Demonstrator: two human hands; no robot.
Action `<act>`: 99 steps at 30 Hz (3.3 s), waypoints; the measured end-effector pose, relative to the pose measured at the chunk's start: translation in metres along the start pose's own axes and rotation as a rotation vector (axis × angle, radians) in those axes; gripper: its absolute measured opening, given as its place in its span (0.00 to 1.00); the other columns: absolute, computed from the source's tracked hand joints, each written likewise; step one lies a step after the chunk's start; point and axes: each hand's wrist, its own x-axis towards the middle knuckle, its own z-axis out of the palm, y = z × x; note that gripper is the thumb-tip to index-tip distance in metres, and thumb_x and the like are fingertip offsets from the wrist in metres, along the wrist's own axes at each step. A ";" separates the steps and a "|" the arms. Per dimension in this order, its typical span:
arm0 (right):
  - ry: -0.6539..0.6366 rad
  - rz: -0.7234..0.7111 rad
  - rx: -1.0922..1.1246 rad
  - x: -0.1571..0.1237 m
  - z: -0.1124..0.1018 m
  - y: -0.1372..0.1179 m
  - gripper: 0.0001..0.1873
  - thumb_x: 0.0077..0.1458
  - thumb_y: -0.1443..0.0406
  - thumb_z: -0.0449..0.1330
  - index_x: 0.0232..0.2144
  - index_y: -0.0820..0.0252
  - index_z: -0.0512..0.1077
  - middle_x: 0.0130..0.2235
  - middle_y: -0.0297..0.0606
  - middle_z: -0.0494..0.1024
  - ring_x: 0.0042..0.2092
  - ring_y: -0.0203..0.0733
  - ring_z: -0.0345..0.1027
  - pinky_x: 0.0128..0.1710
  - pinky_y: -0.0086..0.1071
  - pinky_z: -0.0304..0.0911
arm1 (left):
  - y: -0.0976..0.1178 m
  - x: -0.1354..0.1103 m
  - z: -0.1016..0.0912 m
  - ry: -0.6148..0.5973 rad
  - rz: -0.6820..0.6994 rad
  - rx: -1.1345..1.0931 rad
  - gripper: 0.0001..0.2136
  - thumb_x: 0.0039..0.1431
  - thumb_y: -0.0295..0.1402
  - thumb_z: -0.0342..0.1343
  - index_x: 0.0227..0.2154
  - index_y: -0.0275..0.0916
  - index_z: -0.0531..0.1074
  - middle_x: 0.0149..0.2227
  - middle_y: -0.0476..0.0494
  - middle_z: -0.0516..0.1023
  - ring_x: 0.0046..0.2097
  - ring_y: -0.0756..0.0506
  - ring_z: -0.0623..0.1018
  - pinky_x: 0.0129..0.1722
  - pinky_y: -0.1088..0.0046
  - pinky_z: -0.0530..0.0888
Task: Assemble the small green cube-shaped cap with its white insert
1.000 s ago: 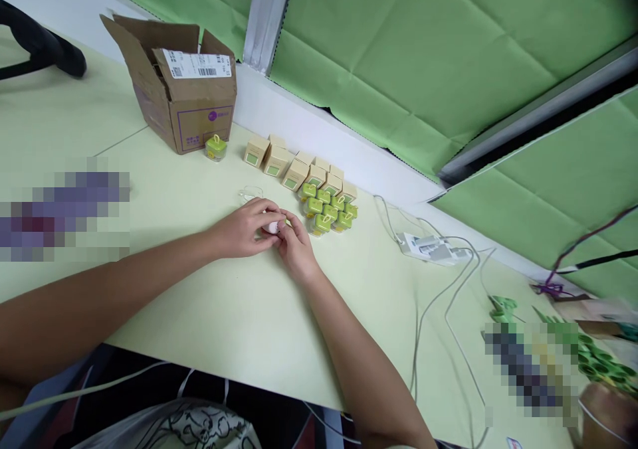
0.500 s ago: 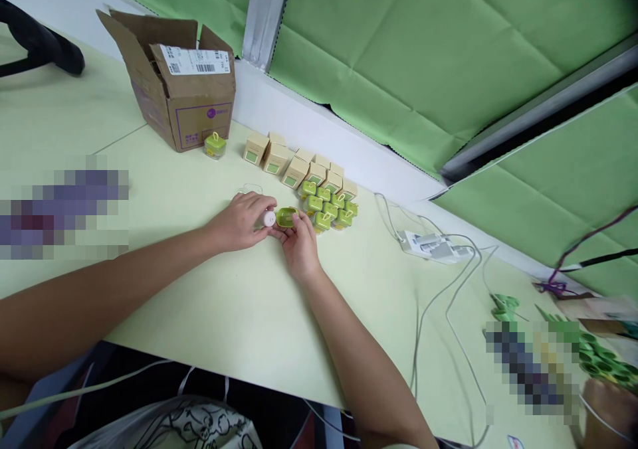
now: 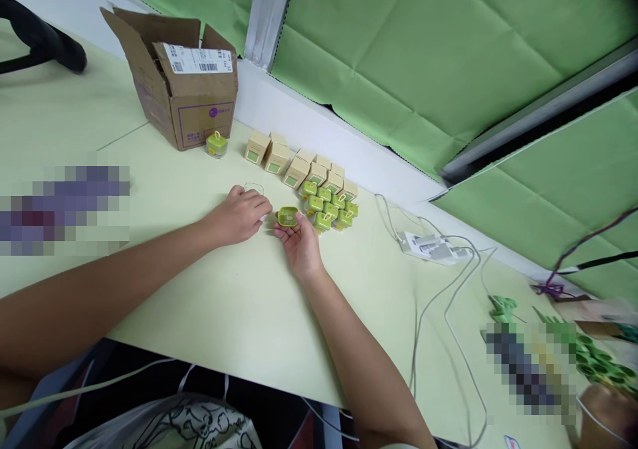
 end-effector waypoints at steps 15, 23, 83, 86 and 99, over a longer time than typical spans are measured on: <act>-0.123 -0.043 -0.098 -0.008 0.005 0.000 0.19 0.50 0.56 0.73 0.41 0.57 0.76 0.36 0.33 0.83 0.37 0.38 0.78 0.36 0.30 0.74 | 0.014 0.002 -0.008 0.120 0.063 -0.181 0.16 0.68 0.39 0.55 0.54 0.39 0.69 0.55 0.37 0.78 0.57 0.37 0.74 0.55 0.58 0.65; -0.140 -0.053 -0.114 -0.006 0.002 0.002 0.17 0.58 0.50 0.65 0.37 0.56 0.77 0.35 0.34 0.82 0.34 0.38 0.75 0.34 0.33 0.75 | 0.012 0.001 -0.005 0.157 0.072 -0.249 0.08 0.66 0.37 0.59 0.44 0.39 0.73 0.50 0.41 0.80 0.51 0.41 0.78 0.53 0.61 0.67; -0.182 0.023 -0.149 -0.003 -0.004 -0.004 0.16 0.51 0.54 0.72 0.36 0.56 0.74 0.37 0.35 0.84 0.37 0.42 0.81 0.44 0.40 0.80 | 0.015 -0.001 -0.003 0.121 -0.130 -0.344 0.08 0.62 0.35 0.61 0.42 0.40 0.75 0.48 0.42 0.80 0.50 0.41 0.79 0.53 0.60 0.71; -0.219 0.016 -0.137 -0.005 -0.003 -0.005 0.18 0.49 0.56 0.73 0.39 0.56 0.74 0.38 0.34 0.84 0.37 0.41 0.81 0.43 0.40 0.79 | 0.015 -0.001 -0.003 0.121 -0.128 -0.340 0.06 0.62 0.34 0.60 0.40 0.40 0.75 0.48 0.43 0.79 0.49 0.42 0.79 0.52 0.59 0.71; -0.222 -0.058 -0.191 -0.007 -0.002 -0.001 0.21 0.47 0.57 0.75 0.41 0.54 0.74 0.38 0.31 0.83 0.34 0.36 0.76 0.37 0.32 0.76 | 0.020 0.001 -0.010 0.137 -0.096 -0.374 0.08 0.66 0.35 0.53 0.43 0.39 0.74 0.48 0.40 0.78 0.48 0.42 0.79 0.49 0.61 0.71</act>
